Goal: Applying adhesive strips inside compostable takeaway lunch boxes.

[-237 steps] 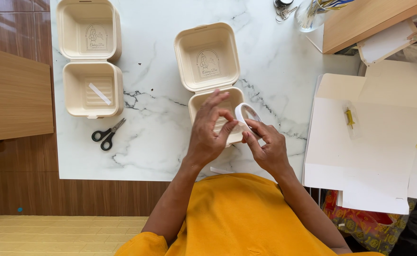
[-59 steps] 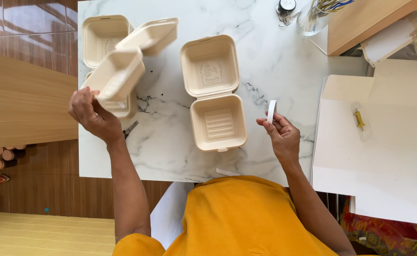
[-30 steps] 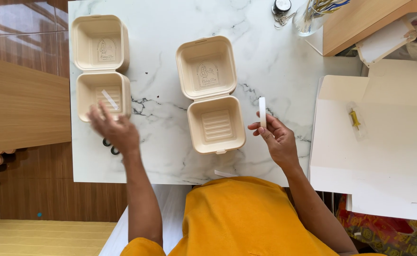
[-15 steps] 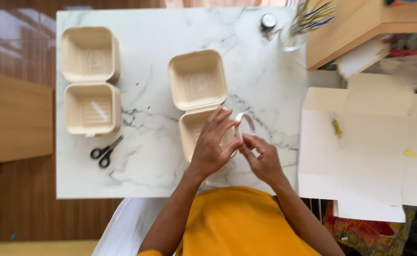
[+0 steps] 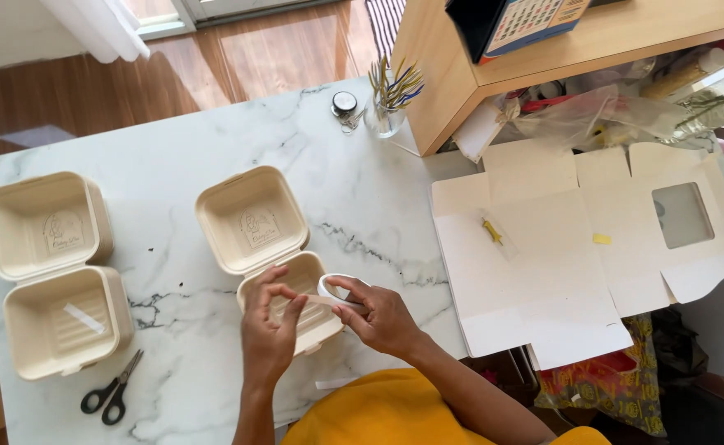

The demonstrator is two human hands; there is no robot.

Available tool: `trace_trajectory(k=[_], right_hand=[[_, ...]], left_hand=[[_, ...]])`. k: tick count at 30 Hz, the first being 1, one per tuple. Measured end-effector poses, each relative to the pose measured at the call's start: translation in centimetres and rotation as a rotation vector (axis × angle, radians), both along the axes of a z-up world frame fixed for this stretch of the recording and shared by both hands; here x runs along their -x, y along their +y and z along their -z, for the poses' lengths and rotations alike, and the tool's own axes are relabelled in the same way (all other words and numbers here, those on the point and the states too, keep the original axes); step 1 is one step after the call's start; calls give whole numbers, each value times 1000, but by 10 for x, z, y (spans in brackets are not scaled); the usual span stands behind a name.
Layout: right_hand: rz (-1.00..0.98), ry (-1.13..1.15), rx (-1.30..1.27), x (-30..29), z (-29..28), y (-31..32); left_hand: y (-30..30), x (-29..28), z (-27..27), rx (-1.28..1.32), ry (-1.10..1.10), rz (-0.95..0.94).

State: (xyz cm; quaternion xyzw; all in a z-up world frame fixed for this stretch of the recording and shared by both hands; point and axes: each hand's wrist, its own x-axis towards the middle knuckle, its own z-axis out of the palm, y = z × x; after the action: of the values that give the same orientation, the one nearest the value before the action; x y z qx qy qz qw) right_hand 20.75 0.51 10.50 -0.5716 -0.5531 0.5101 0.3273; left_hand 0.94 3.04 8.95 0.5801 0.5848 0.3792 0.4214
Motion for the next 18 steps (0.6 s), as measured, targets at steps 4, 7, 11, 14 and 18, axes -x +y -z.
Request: trace_trajectory(k=[4,7,11,14,18], right_hand=[[-4,-66,-124,0,10,2],[-30,-107,-233,1,12,1],[-26,-134,-221,1,15,-2],[-24,-107,-192,0,13,-3],[-26,-97,-195,0,4,-3]], left_hand=[[-4,14,-5,-122,12,-45],[-5,15,-12,-95,43,-86],[-7,5,-28,-256,102,-94],[-14,-5,-27,-442,359,166],[-15,-11,-22,-406,422,217]])
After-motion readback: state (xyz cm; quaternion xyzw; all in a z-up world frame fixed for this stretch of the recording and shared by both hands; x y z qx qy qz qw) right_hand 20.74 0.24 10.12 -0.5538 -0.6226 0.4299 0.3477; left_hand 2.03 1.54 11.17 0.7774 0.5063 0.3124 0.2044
